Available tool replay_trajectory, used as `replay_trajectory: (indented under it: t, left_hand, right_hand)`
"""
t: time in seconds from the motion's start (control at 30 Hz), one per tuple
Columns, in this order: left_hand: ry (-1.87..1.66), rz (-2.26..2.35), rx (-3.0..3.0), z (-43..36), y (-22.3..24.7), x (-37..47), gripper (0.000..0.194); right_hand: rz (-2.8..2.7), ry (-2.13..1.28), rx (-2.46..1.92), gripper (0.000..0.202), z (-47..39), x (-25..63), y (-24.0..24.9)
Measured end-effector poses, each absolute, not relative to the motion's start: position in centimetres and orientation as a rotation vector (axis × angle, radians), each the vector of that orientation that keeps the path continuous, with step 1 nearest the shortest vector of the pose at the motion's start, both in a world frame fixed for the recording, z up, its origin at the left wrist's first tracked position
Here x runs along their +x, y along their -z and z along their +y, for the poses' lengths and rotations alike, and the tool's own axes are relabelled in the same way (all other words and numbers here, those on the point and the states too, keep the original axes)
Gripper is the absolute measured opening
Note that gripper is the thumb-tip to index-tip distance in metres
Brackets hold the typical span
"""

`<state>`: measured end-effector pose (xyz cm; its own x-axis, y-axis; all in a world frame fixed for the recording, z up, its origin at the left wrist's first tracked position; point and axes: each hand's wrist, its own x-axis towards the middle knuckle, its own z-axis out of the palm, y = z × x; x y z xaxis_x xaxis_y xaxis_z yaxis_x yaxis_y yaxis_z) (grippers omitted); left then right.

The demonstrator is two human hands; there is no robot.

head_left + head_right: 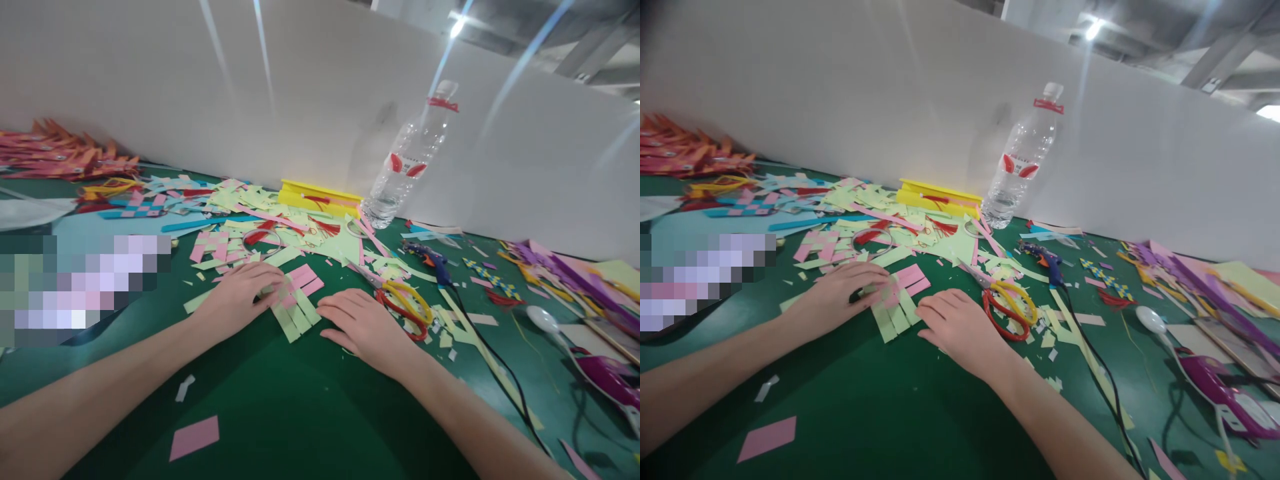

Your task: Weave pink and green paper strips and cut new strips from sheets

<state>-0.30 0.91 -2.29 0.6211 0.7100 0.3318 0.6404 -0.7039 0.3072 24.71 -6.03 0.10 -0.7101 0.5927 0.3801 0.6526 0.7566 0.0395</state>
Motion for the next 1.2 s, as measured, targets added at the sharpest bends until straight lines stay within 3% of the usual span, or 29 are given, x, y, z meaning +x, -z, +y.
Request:
replay_trajectory:
  t: [0.3,0.6,1.2]
  left_hand:
    - [-0.641,1.079,2.68,1.2,2.3,-0.3,0.023]
    - [-0.647,1.055,2.717,1.1,2.2,-0.3,0.024]
    - [-0.671,1.039,2.729,1.0,2.2,-0.3,0.023]
  right_hand:
    - [-2.667,-0.009,-0.941,0.027,-3.3,24.5,-0.2]
    - [-2.483,0.041,-1.018,0.027,-3.6,24.4,1.1]
    - [-2.286,-0.256,-1.157,0.026,-4.5,23.9,0.9]
